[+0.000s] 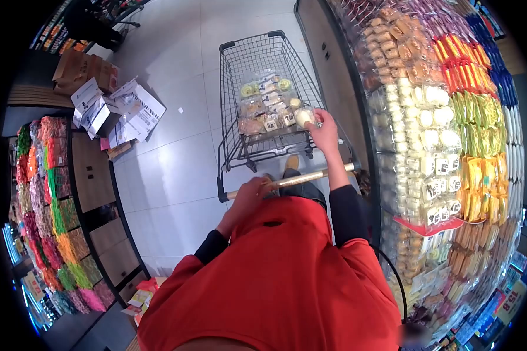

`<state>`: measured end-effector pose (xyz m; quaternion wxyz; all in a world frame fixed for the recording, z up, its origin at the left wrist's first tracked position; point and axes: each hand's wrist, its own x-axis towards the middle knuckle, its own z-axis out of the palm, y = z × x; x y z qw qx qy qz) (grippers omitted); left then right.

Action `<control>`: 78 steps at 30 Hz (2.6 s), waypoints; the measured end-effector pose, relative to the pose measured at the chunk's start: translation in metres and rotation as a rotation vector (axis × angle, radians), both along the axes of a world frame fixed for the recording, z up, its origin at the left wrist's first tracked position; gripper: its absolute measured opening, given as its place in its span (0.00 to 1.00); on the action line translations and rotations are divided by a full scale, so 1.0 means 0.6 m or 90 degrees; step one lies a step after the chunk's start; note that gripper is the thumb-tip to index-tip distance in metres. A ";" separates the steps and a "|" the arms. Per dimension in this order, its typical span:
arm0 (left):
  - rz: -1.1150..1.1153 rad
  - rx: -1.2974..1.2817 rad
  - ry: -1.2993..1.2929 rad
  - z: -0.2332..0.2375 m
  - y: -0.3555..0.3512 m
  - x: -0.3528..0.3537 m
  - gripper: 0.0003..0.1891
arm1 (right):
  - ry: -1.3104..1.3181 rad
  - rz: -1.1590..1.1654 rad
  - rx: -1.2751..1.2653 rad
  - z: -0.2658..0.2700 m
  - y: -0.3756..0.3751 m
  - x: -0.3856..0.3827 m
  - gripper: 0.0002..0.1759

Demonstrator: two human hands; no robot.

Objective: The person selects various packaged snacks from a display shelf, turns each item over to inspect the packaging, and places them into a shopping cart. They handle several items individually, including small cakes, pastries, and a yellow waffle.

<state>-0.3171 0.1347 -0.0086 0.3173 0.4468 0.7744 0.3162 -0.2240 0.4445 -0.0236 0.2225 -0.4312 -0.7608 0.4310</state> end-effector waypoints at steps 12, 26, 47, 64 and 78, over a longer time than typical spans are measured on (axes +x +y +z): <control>-0.025 -0.100 0.291 -0.022 0.034 0.006 0.18 | -0.167 -0.131 -0.318 -0.464 0.144 -0.205 0.25; -0.083 -0.123 0.310 -0.039 0.082 -0.077 0.16 | -0.230 -0.076 0.183 -0.545 0.152 -0.297 0.28; -0.077 -0.057 0.338 -0.027 0.190 -0.195 0.22 | -0.260 -0.541 0.451 0.168 0.407 0.259 0.40; -0.064 0.062 0.106 -0.037 0.181 -0.212 0.14 | -0.156 -0.593 0.441 0.174 0.362 0.235 0.29; 0.019 0.299 -0.398 0.194 0.277 -0.178 0.24 | 0.119 0.191 0.312 0.299 -0.013 -0.064 0.28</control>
